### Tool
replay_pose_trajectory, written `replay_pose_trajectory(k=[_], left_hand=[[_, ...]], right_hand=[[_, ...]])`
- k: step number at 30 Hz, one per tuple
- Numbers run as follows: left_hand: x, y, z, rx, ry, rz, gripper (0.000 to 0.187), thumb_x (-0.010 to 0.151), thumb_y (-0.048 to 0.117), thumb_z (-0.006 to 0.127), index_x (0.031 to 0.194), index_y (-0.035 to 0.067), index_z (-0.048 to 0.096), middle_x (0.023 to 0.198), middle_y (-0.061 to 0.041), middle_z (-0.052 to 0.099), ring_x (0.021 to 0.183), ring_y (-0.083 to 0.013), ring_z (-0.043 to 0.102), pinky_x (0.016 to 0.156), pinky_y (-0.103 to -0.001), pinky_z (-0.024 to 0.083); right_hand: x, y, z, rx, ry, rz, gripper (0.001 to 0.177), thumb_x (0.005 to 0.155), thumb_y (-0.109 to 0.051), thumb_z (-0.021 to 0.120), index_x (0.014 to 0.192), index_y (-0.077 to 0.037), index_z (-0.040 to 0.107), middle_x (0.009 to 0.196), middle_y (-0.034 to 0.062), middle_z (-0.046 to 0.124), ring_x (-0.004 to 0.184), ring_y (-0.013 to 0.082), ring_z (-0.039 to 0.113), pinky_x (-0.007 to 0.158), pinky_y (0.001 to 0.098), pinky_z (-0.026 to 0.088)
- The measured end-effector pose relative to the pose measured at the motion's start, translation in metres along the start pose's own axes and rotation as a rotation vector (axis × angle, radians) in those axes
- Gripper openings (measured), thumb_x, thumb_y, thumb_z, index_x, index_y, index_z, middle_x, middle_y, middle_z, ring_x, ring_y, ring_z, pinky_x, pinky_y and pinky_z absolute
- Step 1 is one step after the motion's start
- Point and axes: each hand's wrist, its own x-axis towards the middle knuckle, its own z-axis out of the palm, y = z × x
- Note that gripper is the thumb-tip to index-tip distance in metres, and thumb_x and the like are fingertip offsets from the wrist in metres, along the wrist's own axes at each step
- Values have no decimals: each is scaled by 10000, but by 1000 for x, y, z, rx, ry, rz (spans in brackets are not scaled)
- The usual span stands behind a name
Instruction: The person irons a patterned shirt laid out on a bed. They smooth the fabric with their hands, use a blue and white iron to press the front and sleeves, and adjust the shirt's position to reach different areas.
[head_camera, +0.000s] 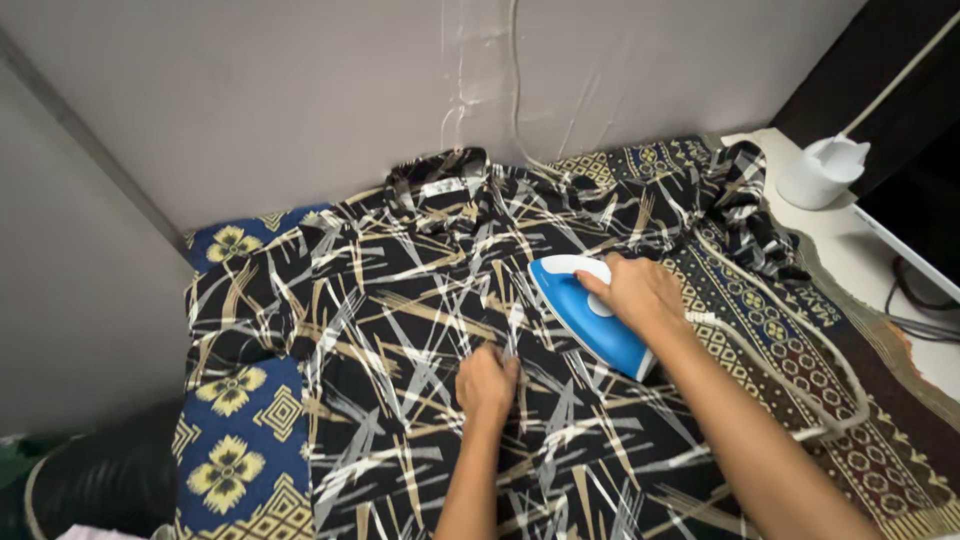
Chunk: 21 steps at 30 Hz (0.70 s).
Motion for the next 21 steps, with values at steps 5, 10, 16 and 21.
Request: replay_pose_trajectory(k=[5,10,16,21], left_hand=[[3,1,-3,-40,-50,8,348,842,410,741,990,95,761,1008,-187,740,1010,-386,701,885,-467,551],[-4,-8,22,-212,69,-7,307,915,377,655,1001,91,725,935,-208,756,947,-417,711,858,-492,545],[-8,-19,53,-318,193,-42,255,904,241,653,1092,93,568,880,-242,723,872,-460,696,811,-526,529],[-30,-12,36,-343,189,71,390,878,161,722,1134,83,438,884,-246,695,823,-466,688,770,-531,522]], right_hand=[[31,-10,4,9,3,6,638,900,-692,573,1035,-92,742,982,226,748,954,414,725,843,531,569],[-2,-6,-1,45,-66,40,635,894,-691,561,1169,-141,718,1021,219,747,996,415,714,872,535,559],[-56,-19,-8,47,-139,12,596,874,-684,559,1155,-180,711,998,183,764,976,385,733,873,531,562],[-27,-54,0,43,-128,-47,601,909,-666,568,1086,-105,693,956,223,750,940,409,726,834,534,570]])
